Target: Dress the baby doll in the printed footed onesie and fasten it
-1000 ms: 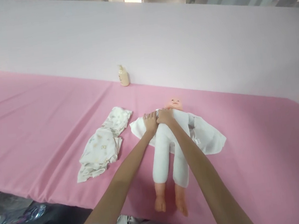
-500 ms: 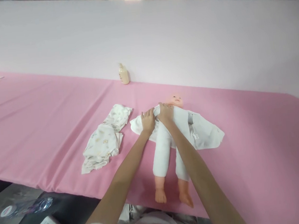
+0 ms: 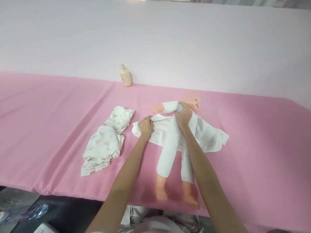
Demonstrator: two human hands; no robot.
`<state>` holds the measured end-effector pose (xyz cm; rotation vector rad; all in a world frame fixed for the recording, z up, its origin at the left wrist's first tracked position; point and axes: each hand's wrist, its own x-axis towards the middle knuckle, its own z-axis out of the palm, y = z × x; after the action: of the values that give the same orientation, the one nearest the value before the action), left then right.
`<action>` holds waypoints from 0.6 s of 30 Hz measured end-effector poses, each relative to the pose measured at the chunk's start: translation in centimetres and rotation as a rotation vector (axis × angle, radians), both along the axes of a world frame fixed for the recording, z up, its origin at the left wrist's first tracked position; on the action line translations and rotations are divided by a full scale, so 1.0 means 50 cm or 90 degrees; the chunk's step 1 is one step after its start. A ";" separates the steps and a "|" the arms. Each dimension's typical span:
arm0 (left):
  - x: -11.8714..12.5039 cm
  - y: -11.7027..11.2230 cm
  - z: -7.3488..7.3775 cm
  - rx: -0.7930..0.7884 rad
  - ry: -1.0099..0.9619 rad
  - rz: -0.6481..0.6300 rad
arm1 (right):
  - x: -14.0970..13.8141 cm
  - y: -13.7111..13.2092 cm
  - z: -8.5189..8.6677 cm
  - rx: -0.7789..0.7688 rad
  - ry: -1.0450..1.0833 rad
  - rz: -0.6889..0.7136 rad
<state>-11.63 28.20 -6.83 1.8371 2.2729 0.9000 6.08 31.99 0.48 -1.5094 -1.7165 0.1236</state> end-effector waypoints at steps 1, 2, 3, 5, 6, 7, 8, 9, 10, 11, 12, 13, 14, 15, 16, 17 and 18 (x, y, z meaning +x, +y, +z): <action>0.009 -0.009 0.003 0.000 0.006 -0.038 | -0.002 -0.001 0.001 -0.007 -0.008 0.005; 0.018 -0.019 0.006 -0.002 0.013 -0.081 | -0.006 -0.002 0.000 -0.013 -0.020 0.013; 0.028 -0.032 0.009 -0.006 0.020 -0.132 | -0.012 -0.003 -0.001 -0.018 -0.035 0.024; 0.047 -0.059 0.014 0.001 0.040 -0.223 | -0.027 -0.006 -0.005 -0.031 -0.072 0.038; 0.055 -0.072 0.015 0.019 0.047 -0.254 | -0.035 -0.008 -0.007 -0.038 -0.092 0.038; 0.062 -0.084 0.016 0.047 0.049 -0.273 | -0.042 -0.010 -0.010 -0.046 -0.110 0.033; 0.068 -0.094 0.017 0.081 0.041 -0.282 | -0.047 -0.013 -0.012 -0.051 -0.125 0.024; 0.072 -0.102 0.017 0.114 0.018 -0.282 | -0.051 -0.017 -0.014 -0.054 -0.135 0.015; 0.076 -0.108 0.017 0.139 -0.021 -0.278 | -0.051 -0.021 -0.016 -0.054 -0.139 0.007; 0.079 -0.112 0.018 0.149 -0.075 -0.275 | -0.047 -0.025 -0.018 -0.052 -0.137 0.000; 0.082 -0.114 0.019 0.147 -0.141 -0.269 | -0.040 -0.030 -0.021 -0.049 -0.128 -0.007; 0.084 -0.114 0.023 0.136 -0.213 -0.259 | -0.028 -0.035 -0.024 -0.046 -0.117 -0.006; 0.087 -0.112 0.028 0.117 -0.283 -0.245 | -0.012 -0.040 -0.029 -0.045 -0.099 -0.004; 0.090 -0.108 0.035 0.092 -0.342 -0.231 | 0.008 -0.044 -0.036 -0.049 -0.078 -0.001; 0.094 -0.102 0.043 0.057 -0.383 -0.224 | 0.032 -0.048 -0.045 -0.057 -0.059 0.002; 0.099 -0.095 0.053 0.013 -0.408 -0.227 | 0.058 -0.050 -0.055 -0.069 -0.038 -0.001; 0.105 -0.087 0.064 -0.023 -0.423 -0.233 | 0.086 -0.053 -0.067 -0.082 -0.027 -0.005</action>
<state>-6.37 23.86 -3.64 1.5446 1.4918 1.1615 10.36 29.37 -2.86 -1.6228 -1.7639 0.2027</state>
